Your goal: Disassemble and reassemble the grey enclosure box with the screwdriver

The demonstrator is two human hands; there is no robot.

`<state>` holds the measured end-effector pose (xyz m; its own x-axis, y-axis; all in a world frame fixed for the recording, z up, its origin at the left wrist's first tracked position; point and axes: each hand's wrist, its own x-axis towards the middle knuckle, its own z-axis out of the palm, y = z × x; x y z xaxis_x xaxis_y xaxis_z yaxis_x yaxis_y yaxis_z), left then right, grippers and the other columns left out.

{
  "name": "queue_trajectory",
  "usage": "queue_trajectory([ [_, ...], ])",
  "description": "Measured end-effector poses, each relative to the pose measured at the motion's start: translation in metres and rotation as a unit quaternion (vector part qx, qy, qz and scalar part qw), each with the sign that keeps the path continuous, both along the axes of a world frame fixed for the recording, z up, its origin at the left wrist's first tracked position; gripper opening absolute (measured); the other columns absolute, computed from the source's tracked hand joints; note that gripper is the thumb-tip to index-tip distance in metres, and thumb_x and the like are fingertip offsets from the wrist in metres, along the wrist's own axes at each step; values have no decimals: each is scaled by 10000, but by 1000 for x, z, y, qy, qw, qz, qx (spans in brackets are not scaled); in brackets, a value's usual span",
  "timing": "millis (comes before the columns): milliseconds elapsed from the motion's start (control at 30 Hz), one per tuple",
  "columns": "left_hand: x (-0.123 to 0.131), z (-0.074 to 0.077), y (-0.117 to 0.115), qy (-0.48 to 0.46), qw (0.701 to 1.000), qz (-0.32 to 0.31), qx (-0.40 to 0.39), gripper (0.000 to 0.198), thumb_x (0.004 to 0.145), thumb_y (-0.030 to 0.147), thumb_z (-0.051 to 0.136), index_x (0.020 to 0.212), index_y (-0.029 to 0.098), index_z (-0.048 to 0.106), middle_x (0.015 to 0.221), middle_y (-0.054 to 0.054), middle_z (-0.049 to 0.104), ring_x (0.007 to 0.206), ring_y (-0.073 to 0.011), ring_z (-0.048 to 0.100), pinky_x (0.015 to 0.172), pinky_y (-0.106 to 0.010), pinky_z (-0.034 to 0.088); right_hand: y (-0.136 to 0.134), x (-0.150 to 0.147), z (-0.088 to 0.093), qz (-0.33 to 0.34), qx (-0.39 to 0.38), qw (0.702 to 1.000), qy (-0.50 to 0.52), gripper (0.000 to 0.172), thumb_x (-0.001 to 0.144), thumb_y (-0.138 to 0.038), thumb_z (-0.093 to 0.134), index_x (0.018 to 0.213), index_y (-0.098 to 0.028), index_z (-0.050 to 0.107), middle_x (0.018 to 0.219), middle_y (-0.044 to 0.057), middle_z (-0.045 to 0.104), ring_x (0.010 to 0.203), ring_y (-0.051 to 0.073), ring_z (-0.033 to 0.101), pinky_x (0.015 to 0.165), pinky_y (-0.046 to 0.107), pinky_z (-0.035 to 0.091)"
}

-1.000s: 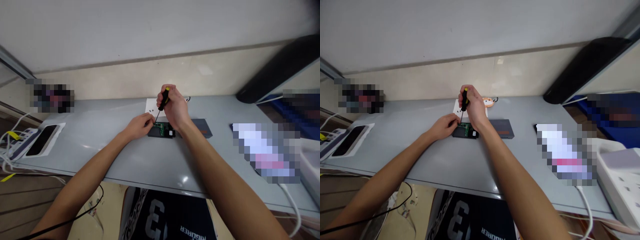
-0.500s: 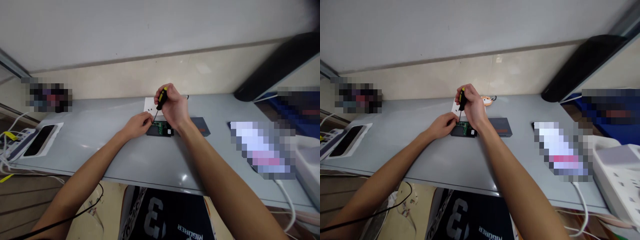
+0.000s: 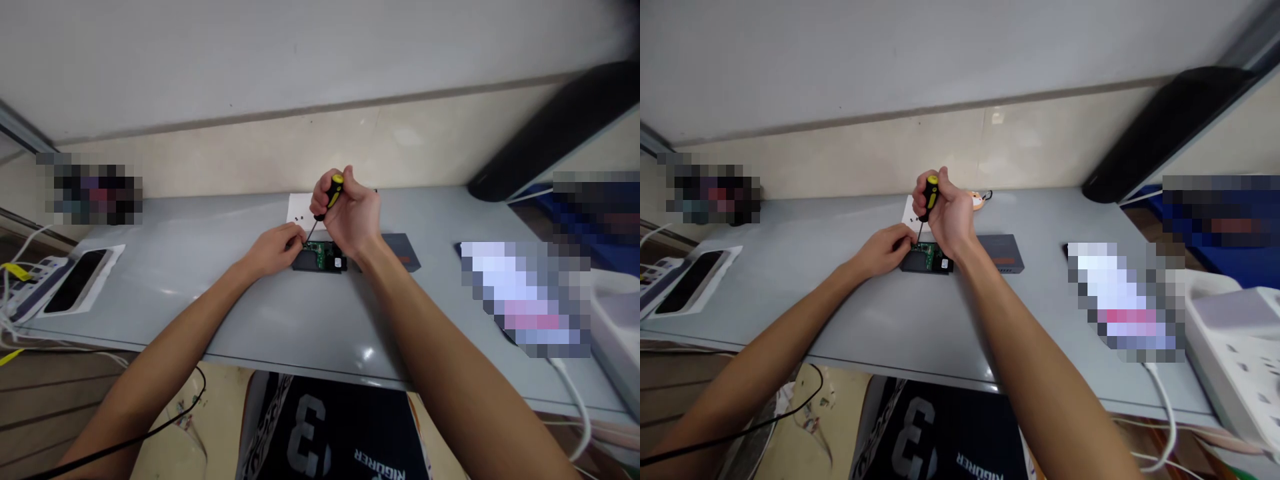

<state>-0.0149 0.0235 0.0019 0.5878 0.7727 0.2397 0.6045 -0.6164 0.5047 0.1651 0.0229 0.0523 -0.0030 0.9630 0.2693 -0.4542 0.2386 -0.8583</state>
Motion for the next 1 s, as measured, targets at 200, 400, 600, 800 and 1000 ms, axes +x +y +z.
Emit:
queue_trajectory([
  [200, 0, -1, 1, 7, 1000, -3, 6, 195, 983, 210, 436, 980, 206, 631, 939, -23, 682, 772, -160, 582, 714, -305, 434, -3, -1, 3, -3, 0, 1000, -1, 649, 887, -862, 347, 737, -253, 512, 657, 24, 446, 605, 163, 478, 517, 328, 436],
  [400, 0, -1, 1, 12, 1000, 6, 1, 192, 981, 217, 442, 1000, 212, 633, 951, -28, 695, 778, -169, 593, 714, -309, 439, -1, 0, 2, -1, -5, 1000, -10, 648, 876, -869, 359, 740, -254, 512, 652, 21, 443, 605, 164, 486, 517, 329, 442],
  [600, 0, 0, 1, 11, 1000, -3, 4, 199, 983, 211, 431, 1003, 212, 629, 956, -24, 687, 791, -166, 589, 732, -312, 442, -1, 0, 1, -3, 0, 1000, -4, 638, 894, -850, 361, 745, -249, 515, 658, 24, 451, 602, 162, 488, 526, 329, 441],
  [800, 1, 1, -1, 22, 1000, 9, 9, 185, 981, 208, 437, 991, 213, 621, 929, -28, 682, 756, -166, 578, 700, -312, 428, -3, -4, 2, -9, -5, 1000, -12, 627, 893, -851, 364, 761, -256, 507, 660, 27, 465, 608, 171, 501, 526, 334, 442],
  [1000, 0, 1, -1, 19, 1000, -2, 9, 190, 987, 206, 431, 1000, 213, 620, 964, -30, 689, 787, -169, 593, 722, -315, 438, -2, -2, 2, 0, -8, 1000, -13, 640, 884, -859, 363, 759, -251, 522, 659, 26, 464, 607, 166, 503, 520, 327, 450],
])
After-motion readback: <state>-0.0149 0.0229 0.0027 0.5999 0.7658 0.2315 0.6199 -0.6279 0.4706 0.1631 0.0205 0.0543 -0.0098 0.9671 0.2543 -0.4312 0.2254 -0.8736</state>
